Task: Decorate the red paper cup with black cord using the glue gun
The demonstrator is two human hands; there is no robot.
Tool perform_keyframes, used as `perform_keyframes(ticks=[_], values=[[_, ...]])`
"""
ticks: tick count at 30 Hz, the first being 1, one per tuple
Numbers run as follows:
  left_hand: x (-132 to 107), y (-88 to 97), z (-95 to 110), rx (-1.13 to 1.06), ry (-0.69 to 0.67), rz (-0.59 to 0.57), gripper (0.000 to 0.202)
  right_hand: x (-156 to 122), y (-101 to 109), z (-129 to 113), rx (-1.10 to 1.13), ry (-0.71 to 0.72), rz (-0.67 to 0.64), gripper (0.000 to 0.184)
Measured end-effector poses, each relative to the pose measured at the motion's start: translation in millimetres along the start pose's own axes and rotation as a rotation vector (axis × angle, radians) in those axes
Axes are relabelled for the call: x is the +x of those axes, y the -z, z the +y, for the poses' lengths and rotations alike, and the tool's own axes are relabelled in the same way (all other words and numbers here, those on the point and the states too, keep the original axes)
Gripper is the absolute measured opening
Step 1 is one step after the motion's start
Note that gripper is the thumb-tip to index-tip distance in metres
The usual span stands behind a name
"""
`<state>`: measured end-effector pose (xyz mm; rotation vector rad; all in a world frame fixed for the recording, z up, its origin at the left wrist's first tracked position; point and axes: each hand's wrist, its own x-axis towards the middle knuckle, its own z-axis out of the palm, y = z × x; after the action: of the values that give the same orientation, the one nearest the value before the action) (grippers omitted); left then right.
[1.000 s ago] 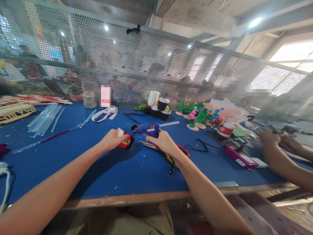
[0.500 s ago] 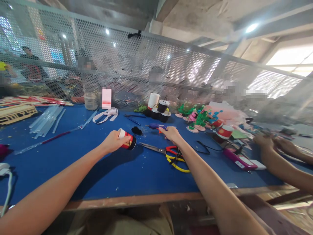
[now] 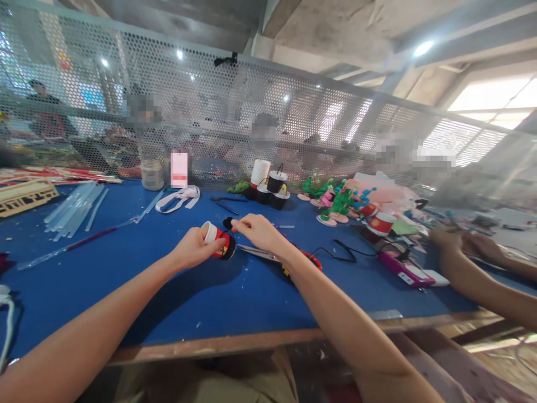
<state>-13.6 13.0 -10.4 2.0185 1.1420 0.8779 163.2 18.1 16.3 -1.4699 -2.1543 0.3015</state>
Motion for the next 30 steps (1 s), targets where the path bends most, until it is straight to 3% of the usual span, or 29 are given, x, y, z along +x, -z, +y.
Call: perform_keyframes(ticks=[5, 10, 16, 19, 24, 26, 30], values=[[-2, -0.3, 3, 0.097, -0.054, -0.042, 0.032, -4, -19, -12, 0.067, 0.097, 0.078, 0.033], [-2, -1.0, 3, 0.013, 0.001, -0.027, 0.033, -11, -18, -5, 0.186, -0.011, 0.200, 0.027], [-1, -1.4, 5, -0.190, 0.143, -0.063, 0.034, -7, -20, 8, 0.177, -0.003, 0.162, 0.031], [0, 2.7, 5, -0.262, 0.191, -0.075, 0.033, -5, -21, 12, 0.144, -0.010, 0.071, 0.034], [4, 12.0, -1, -0.343, 0.221, 0.011, 0.028, -9, -15, 10, 0.048, -0.178, -0.103, 0.047], [5, 12.7, -2, -0.361, 0.223, 0.017, 0.027, -10, -16, 8, 0.183, -0.216, -0.086, 0.046], [0, 6.4, 4, -0.373, 0.197, -0.084, 0.028, -11, -25, 2, 0.559, -0.208, -0.111, 0.052]])
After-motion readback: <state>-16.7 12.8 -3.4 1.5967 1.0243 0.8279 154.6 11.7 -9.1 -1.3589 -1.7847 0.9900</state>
